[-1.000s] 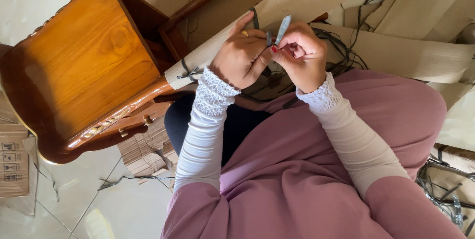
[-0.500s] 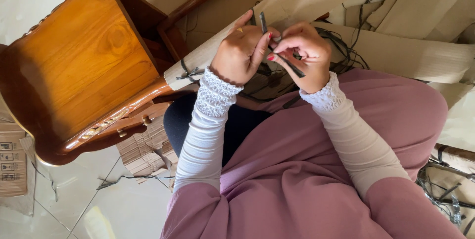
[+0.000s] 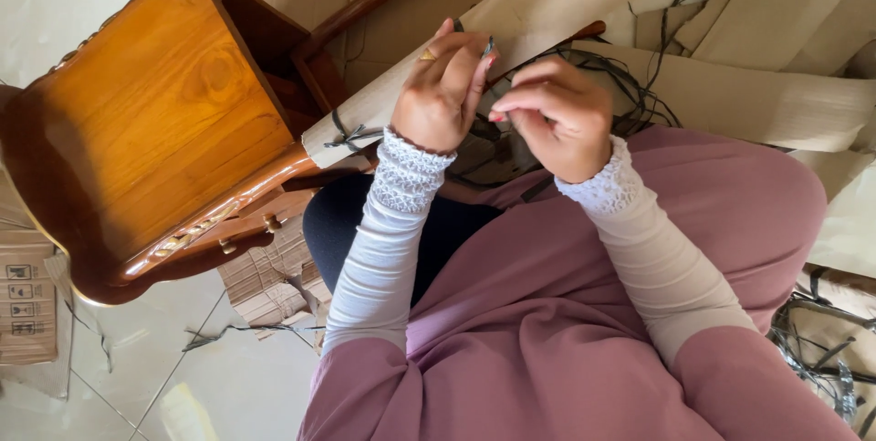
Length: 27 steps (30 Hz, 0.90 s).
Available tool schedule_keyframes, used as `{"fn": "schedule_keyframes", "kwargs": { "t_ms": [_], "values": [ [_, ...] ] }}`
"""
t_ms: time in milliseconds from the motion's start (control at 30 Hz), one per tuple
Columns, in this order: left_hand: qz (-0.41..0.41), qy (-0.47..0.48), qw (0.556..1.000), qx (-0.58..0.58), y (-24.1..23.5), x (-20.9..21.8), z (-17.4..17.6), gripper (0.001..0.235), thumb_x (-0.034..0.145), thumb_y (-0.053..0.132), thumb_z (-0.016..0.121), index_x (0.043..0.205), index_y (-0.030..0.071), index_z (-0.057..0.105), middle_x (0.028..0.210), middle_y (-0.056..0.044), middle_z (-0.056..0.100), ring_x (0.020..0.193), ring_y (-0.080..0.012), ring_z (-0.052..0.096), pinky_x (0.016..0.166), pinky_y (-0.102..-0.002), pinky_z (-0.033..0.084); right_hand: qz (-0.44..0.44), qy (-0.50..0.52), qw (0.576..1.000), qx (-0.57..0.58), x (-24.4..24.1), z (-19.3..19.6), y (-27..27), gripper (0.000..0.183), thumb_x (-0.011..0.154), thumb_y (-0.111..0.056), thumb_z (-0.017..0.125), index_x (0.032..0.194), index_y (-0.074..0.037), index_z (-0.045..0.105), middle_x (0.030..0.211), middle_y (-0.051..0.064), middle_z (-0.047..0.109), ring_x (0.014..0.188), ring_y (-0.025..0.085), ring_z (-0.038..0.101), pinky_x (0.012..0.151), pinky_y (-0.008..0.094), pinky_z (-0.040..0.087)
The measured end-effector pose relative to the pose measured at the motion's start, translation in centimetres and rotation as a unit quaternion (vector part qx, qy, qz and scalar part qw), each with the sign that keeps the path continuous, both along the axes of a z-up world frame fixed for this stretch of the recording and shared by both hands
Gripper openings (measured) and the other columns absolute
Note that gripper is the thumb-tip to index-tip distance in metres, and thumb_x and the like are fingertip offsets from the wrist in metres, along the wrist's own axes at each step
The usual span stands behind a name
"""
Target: Wrapping a wooden furniture leg with cardboard and securing it with ties for protection.
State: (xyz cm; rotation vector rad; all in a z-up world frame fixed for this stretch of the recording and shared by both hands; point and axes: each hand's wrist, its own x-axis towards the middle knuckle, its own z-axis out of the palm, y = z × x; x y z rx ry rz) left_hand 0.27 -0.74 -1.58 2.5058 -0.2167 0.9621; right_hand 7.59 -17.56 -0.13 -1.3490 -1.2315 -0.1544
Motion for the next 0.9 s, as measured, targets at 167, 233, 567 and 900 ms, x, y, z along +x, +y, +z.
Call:
{"fn": "schedule_keyframes", "kwargs": {
  "t_ms": [167,233,567,900],
  "values": [
    [0.050,-0.006,0.997,0.053,0.0,0.4,-0.6,0.018,0.106,0.013,0.055,0.100,-0.002,0.059,0.087,-0.020,0.067,0.077,-0.0331,0.069,0.103,-0.046,0.058,0.009,0.028,1.000,0.003,0.3,-0.2,-0.4,0.021,0.088,0.023,0.080,0.097,0.007,0.069,0.094,0.024,0.071,0.084,0.031,0.071,0.077,0.036,0.064],
    [0.049,-0.004,0.998,0.046,0.0,0.3,-0.9,0.019,0.106,0.015,0.054,0.100,-0.002,0.058,0.085,-0.022,0.067,0.079,-0.0349,0.070,0.103,-0.048,0.058,0.027,0.028,0.999,0.006,0.1,-0.1,-0.3,0.019,0.088,0.020,0.080,0.097,0.008,0.069,0.092,0.024,0.073,0.084,0.032,0.074,0.077,0.036,0.064],
    [0.055,0.008,0.998,0.023,0.3,0.1,-1.1,0.016,0.108,0.016,0.055,0.113,0.001,0.056,0.076,-0.012,0.064,0.075,-0.0346,0.069,0.095,-0.048,0.063,0.083,-0.012,0.995,-0.053,-0.1,-1.4,0.3,0.009,0.100,0.007,0.066,0.107,0.008,0.071,0.102,0.023,0.072,0.091,0.035,0.073,0.085,0.041,0.065],
    [0.055,0.035,0.997,-0.030,0.1,0.3,-0.3,0.020,0.107,0.015,0.052,0.104,-0.002,0.060,0.074,-0.014,0.058,0.066,-0.0305,0.062,0.103,-0.048,0.058,0.036,0.006,0.997,-0.073,-0.4,-2.4,1.5,0.011,0.096,0.015,0.070,0.090,0.006,0.070,0.092,0.018,0.074,0.087,0.032,0.074,0.079,0.037,0.061]
  ]
}}
